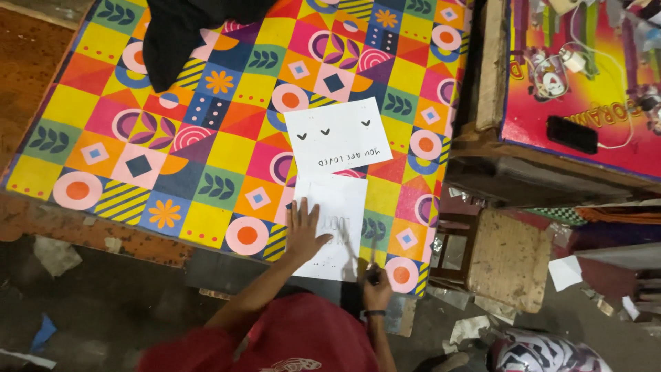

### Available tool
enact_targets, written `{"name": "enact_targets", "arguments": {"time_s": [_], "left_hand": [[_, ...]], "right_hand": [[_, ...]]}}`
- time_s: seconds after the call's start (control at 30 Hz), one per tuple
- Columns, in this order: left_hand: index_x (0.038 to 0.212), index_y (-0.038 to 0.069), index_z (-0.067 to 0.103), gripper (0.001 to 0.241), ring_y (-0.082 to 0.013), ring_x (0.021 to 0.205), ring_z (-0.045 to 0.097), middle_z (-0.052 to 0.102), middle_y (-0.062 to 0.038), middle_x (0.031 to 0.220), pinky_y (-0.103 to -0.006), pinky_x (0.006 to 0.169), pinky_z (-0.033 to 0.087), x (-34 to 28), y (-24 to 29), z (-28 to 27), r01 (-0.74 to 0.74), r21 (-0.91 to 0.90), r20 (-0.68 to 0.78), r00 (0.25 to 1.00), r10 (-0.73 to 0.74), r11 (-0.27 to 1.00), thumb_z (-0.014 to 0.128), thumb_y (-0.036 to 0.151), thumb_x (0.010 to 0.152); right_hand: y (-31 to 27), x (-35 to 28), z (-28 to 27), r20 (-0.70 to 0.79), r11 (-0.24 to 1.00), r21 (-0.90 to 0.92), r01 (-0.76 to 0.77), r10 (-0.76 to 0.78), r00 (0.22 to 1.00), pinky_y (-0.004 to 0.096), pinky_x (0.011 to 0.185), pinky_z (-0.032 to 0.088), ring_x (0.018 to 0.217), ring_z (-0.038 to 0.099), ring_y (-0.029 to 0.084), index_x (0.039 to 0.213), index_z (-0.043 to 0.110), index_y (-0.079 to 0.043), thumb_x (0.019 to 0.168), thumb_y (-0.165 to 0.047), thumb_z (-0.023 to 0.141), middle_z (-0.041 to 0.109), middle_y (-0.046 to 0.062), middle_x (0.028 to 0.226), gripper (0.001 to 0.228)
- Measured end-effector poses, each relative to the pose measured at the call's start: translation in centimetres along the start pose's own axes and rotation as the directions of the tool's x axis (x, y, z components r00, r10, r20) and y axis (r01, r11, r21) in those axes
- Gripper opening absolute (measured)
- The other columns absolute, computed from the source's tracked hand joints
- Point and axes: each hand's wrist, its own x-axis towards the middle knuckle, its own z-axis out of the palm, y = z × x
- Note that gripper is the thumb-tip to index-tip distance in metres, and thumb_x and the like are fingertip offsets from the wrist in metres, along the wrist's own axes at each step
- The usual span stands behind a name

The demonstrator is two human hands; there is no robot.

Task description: Cutting out printed designs from paper sheets using scissors and organizing the cutouts on a table.

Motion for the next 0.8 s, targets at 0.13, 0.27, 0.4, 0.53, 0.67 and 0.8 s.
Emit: {"name": "enact_targets", "arguments": {"time_s": [0.13,0.27,0.4,0.53,0.67,0.8], "left_hand": [[0.161,0.012,0.025,0.099,-0.0502,0.154,0.003,0.006,-0.023,0.169,-0.0620,0.122,0.011,-2.4,-4.3,-2.4,0.002,-0.113,-0.015,1.000,-0.003,0.994,0.045,0.078,0.091],[0.163,0.015,0.018,0.101,-0.0450,0.155,-0.001,0.000,-0.018,0.171,-0.0627,0.121,0.012,-3.5,-8.9,-5.0,0.048,-0.109,0.086,0.996,-0.039,0.993,0.038,0.081,0.089],[0.163,0.016,0.017,0.103,-0.0423,0.156,-0.007,-0.004,-0.014,0.171,-0.0599,0.123,0.008,-3.4,-13.6,-7.9,0.135,-0.122,0.268,0.958,-0.098,0.983,0.042,0.080,0.087],[0.162,0.019,0.030,0.104,-0.0509,0.153,0.017,0.020,-0.022,0.168,-0.0606,0.124,0.020,-2.7,-18.3,-8.0,0.049,-0.066,0.072,0.996,-0.044,0.997,0.052,0.083,0.082],[0.159,0.023,0.034,0.105,-0.0498,0.154,0.017,0.022,-0.021,0.168,-0.0632,0.123,0.017,-0.6,-19.6,-8.1,0.006,-0.006,0.056,0.998,-0.006,1.000,0.052,0.086,0.077],[0.152,0.012,0.048,0.087,-0.0439,0.155,0.017,0.030,-0.023,0.165,-0.0680,0.121,0.008,4.0,-15.1,-6.9,-0.109,-0.065,-0.174,0.980,0.096,0.992,0.040,0.075,0.092]], "right_hand": [[2.4,1.1,-1.0,-0.102,0.993,-0.020,-0.114,0.111,0.989,0.036,0.061,0.041,0.068,0.051,0.014,0.072,0.051,-0.008,0.106,-0.033,0.057,0.057,0.004,0.066,0.043],[5.8,2.3,-0.2,-0.232,0.982,0.180,-0.058,0.099,0.968,0.035,0.069,0.050,0.074,0.053,0.013,0.074,0.057,-0.008,0.098,-0.023,0.071,0.056,0.003,0.069,0.031],[5.7,2.2,-0.2,-0.274,0.999,0.020,-0.038,0.042,0.961,0.037,0.074,0.049,0.081,0.063,0.021,0.082,0.064,-0.006,0.093,-0.035,0.077,0.067,0.010,0.081,0.033],[7.5,2.6,-0.3,-0.273,0.940,0.322,-0.111,0.204,0.940,0.031,0.080,0.056,0.084,0.071,0.019,0.093,0.064,-0.010,0.079,-0.017,0.092,0.074,0.012,0.089,0.032],[5.9,1.9,0.2,-0.304,0.938,0.342,-0.052,0.163,0.939,0.033,0.084,0.055,0.087,0.071,0.023,0.096,0.066,-0.008,0.081,-0.006,0.086,0.073,0.014,0.088,0.025],[12.5,3.8,2.4,-0.016,0.326,0.943,-0.073,0.261,0.965,0.043,0.101,0.052,0.091,0.049,0.020,0.086,0.058,-0.003,0.105,-0.003,0.050,0.047,0.007,0.081,0.021]]}}
